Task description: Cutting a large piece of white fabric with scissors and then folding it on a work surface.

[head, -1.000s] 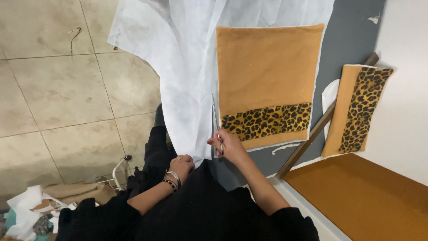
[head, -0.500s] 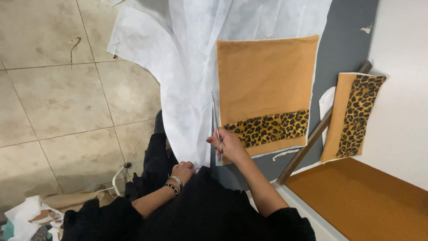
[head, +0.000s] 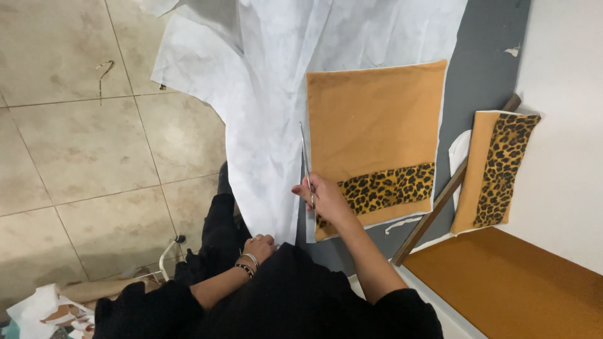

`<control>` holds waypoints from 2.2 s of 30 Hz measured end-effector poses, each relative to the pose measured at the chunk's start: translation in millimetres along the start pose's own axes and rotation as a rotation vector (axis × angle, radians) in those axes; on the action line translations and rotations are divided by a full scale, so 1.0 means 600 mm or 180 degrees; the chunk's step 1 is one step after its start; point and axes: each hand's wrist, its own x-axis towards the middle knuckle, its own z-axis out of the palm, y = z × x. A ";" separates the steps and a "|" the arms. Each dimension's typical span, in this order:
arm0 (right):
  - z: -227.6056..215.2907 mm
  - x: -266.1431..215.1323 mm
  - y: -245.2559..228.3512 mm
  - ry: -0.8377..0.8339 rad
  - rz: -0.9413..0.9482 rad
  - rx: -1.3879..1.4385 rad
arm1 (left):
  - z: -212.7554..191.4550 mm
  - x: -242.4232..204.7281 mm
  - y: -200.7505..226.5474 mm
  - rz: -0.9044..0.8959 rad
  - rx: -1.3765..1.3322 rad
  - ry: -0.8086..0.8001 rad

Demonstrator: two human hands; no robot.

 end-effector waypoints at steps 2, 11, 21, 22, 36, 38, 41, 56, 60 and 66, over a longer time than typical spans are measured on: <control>-0.005 0.010 0.003 0.0012 -0.0041 0.0020 | 0.004 0.001 0.000 -0.0065 0.0007 -0.0029; -0.010 0.026 -0.018 0.0073 -0.0055 -0.0122 | 0.014 0.008 -0.010 -0.0110 0.0046 -0.0078; -0.015 0.079 -0.004 0.0104 -0.0005 -0.0143 | -0.016 0.002 -0.004 -0.0206 0.0069 -0.0440; -0.011 0.087 0.010 0.0112 -0.0002 -0.0118 | -0.011 0.004 -0.007 -0.0241 0.0041 -0.0527; -0.038 0.092 -0.089 0.0006 0.0159 0.0323 | -0.011 0.020 -0.022 -0.0830 -0.0609 -0.1348; -0.046 0.101 -0.095 -0.0039 0.0183 0.0216 | -0.004 0.024 -0.025 -0.0865 -0.0560 -0.1183; -0.059 0.118 -0.109 -0.0035 0.0110 -0.0255 | -0.021 0.023 -0.024 -0.0859 -0.0546 -0.1362; -0.063 0.125 -0.135 0.0034 0.0047 -0.0329 | -0.038 0.029 -0.031 -0.1224 -0.0738 -0.1334; -0.067 0.146 -0.117 -0.0008 -0.0031 0.0038 | -0.004 0.031 -0.041 -0.1213 -0.0469 -0.1199; -0.062 0.165 -0.110 0.0062 -0.0241 -0.0214 | 0.010 0.030 -0.055 -0.0972 0.0045 -0.0860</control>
